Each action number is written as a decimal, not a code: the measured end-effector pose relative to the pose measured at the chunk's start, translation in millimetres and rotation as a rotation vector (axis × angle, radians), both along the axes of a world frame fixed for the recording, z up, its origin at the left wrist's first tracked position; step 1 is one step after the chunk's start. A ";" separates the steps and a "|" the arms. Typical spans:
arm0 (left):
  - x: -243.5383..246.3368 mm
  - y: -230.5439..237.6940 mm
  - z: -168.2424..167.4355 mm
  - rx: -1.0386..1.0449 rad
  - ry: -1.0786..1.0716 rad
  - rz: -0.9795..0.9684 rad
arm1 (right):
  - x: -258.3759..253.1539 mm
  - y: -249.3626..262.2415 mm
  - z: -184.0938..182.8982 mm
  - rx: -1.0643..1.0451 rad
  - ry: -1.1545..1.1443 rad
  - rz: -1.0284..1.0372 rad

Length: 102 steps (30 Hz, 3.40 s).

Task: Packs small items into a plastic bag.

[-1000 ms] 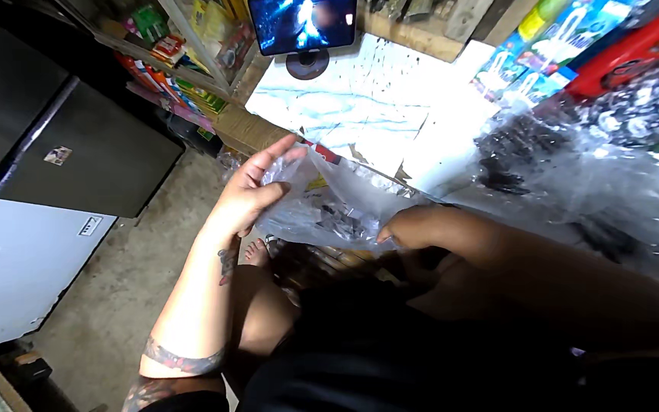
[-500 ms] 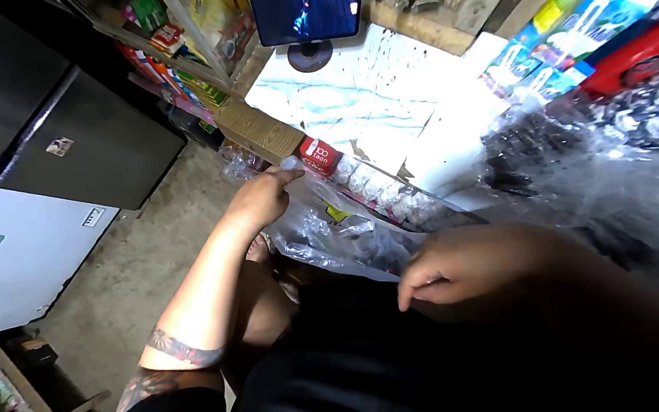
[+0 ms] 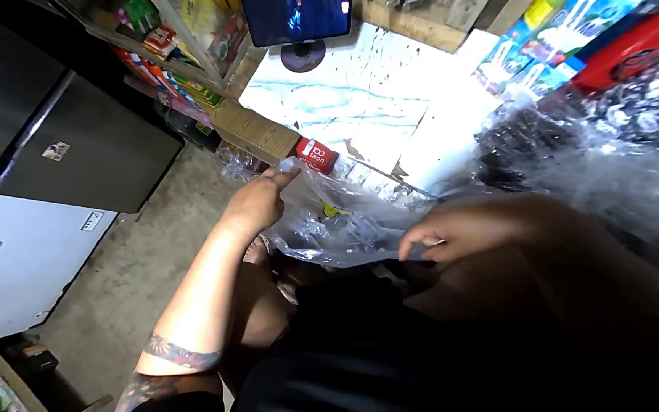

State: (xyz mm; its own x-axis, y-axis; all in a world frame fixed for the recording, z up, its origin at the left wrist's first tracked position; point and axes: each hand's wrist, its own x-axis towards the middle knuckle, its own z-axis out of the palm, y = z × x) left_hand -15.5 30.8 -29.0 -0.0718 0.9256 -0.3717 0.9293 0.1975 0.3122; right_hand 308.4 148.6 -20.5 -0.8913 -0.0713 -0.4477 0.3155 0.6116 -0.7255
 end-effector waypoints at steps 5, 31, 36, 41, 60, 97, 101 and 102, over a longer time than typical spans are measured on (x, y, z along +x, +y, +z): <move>-0.4 -6.9 1.9 0.118 -0.303 -0.044 | -30.9 -5.1 8.7 0.200 -0.434 -0.033; 15.3 -22.2 16.2 0.149 -1.273 0.180 | 3.3 2.5 13.9 0.351 0.214 -0.362; 15.1 -21.1 10.3 0.157 -1.284 0.167 | 72.1 45.9 57.9 0.815 0.001 -0.979; 13.3 -20.3 10.6 0.154 -1.285 0.191 | 108.1 64.3 44.6 0.770 -0.308 -1.255; 9.8 -20.8 12.1 0.137 -1.270 0.232 | 94.5 72.0 32.8 0.767 -0.123 -1.292; 38.6 -28.1 16.2 0.151 -1.399 0.120 | -39.6 -42.5 6.6 -0.140 0.911 -0.845; 39.1 -29.8 19.3 0.154 -1.395 0.114 | -46.6 -47.6 -3.3 -0.137 0.837 -0.841; 39.0 -30.9 19.7 0.156 -1.399 0.111 | -48.6 -47.9 -8.8 -0.140 0.835 -0.827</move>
